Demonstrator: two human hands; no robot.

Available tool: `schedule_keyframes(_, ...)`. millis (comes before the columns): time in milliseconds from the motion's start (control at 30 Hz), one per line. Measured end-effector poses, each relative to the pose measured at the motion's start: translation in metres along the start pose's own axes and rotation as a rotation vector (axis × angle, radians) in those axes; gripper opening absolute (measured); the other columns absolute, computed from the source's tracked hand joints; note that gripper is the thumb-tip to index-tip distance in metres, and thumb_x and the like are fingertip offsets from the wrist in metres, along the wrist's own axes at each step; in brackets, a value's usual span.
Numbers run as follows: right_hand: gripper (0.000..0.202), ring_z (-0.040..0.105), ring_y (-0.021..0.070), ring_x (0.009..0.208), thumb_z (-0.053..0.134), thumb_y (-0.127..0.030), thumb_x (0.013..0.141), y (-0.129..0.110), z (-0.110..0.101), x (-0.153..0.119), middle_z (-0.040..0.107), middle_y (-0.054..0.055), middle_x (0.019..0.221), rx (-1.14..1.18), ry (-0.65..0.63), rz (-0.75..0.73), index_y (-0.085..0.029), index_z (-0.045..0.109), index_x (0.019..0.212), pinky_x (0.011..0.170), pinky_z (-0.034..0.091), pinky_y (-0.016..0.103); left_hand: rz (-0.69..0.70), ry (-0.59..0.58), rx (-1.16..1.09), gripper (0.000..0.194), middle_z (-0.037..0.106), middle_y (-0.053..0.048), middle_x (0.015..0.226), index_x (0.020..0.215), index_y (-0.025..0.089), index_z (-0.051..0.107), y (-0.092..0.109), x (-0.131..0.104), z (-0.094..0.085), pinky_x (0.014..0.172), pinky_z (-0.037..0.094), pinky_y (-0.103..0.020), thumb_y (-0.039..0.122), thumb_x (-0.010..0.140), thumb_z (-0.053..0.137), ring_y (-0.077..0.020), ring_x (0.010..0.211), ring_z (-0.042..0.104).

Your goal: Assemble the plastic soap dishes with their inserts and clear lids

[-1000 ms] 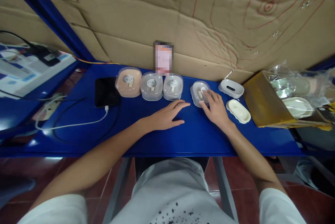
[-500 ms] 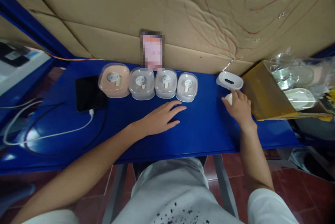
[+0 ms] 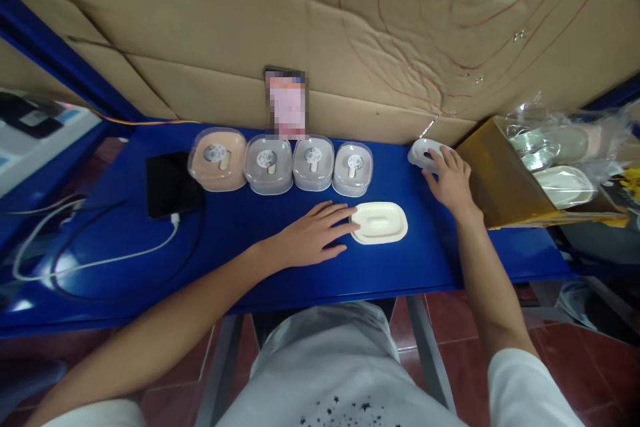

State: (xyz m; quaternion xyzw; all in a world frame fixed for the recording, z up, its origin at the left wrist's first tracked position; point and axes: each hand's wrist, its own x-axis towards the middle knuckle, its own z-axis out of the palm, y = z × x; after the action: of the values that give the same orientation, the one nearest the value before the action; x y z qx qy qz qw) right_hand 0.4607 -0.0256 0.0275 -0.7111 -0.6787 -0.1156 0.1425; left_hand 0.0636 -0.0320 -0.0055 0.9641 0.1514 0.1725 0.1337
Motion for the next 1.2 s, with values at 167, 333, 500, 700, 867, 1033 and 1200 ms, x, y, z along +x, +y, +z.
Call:
schedule_keyframes(167, 0.041, 0.066, 0.0399, 0.127, 0.052, -0.038, 0.105, 0.028, 0.007, 0.002, 0.076, 0.017, 0.135, -0.009, 0.002, 0.07, -0.02, 0.076, 0.133, 0.109, 0.047, 0.062, -0.024, 0.013, 0.083, 0.038, 0.066, -0.017, 0.142, 0.123, 0.019, 0.07, 0.002, 0.001, -0.008, 0.12, 0.045, -0.056, 0.048, 0.098, 0.079, -0.0361, 0.136, 0.061)
schedule_keyframes(333, 0.04, 0.069, 0.0346, 0.127, 0.055, -0.049, 0.109, -0.026, -0.023, -0.059, 0.077, 0.01, 0.136, 0.153, 0.035, -0.096, -0.028, 0.075, 0.137, 0.109, 0.05, 0.053, -0.163, 0.037, 0.008, 0.042, 0.066, -0.014, 0.136, 0.132, 0.018, 0.063, -0.004, -0.001, -0.006, 0.108, 0.054, -0.046, 0.036, 0.097, 0.08, -0.0319, 0.124, 0.067)
schedule_keyframes(500, 0.031, 0.072, 0.0304, 0.127, 0.06, -0.038, 0.11, -0.09, -0.033, -0.115, 0.079, 0.007, 0.133, 0.347, -0.009, -0.259, -0.031, 0.073, 0.137, 0.109, 0.051, 0.051, -0.154, 0.137, -0.119, 0.071, 0.056, -0.018, 0.155, 0.16, 0.023, 0.046, -0.007, -0.001, 0.0, 0.118, 0.052, -0.054, 0.032, 0.098, 0.079, -0.0363, 0.142, 0.059)
schedule_keyframes(700, 0.035, 0.068, 0.0268, 0.135, 0.059, -0.025, 0.11, -0.117, -0.019, -0.119, 0.075, 0.008, 0.143, 0.395, -0.106, -0.517, -0.028, 0.069, 0.144, 0.112, 0.05, 0.048, -0.012, 0.147, -0.099, 0.052, 0.052, -0.018, 0.164, 0.149, 0.023, 0.061, -0.014, -0.002, 0.003, 0.127, 0.047, -0.058, 0.028, 0.099, 0.077, -0.0375, 0.154, 0.05)
schedule_keyframes(867, 0.038, 0.066, 0.0271, 0.138, 0.054, -0.029, 0.112, -0.105, -0.02, -0.106, 0.072, 0.008, 0.147, 0.4, -0.177, -0.557, -0.029, 0.065, 0.148, 0.113, 0.051, 0.049, 0.003, 0.122, -0.073, 0.044, 0.058, -0.015, 0.162, 0.141, 0.022, 0.069, -0.021, -0.005, 0.006, 0.128, 0.046, -0.057, 0.035, 0.1, 0.078, -0.0362, 0.155, 0.051)
schedule_keyframes(1033, 0.047, 0.052, 0.0343, 0.153, 0.043, -0.045, 0.113, -0.025, -0.008, -0.043, 0.06, 0.014, 0.16, 0.257, -0.053, -0.157, -0.028, 0.061, 0.153, 0.125, 0.04, 0.061, -0.027, 0.112, 0.013, 0.036, 0.059, -0.016, 0.159, 0.136, 0.022, 0.072, -0.015, -0.003, 0.0, 0.122, 0.051, -0.056, 0.036, 0.103, 0.073, -0.037, 0.148, 0.057)
schedule_keyframes(1200, 0.076, 0.033, 0.0532, 0.16, 0.063, -0.061, 0.096, 0.045, 0.024, -0.006, 0.041, 0.025, 0.17, 0.075, -0.109, 0.215, -0.02, 0.05, 0.159, 0.118, 0.027, 0.087, -0.06, 0.125, 0.011, 0.029, 0.051, -0.019, 0.161, 0.127, 0.021, 0.075, -0.011, -0.003, -0.007, 0.121, 0.049, -0.057, 0.032, 0.1, 0.072, -0.0375, 0.145, 0.057)
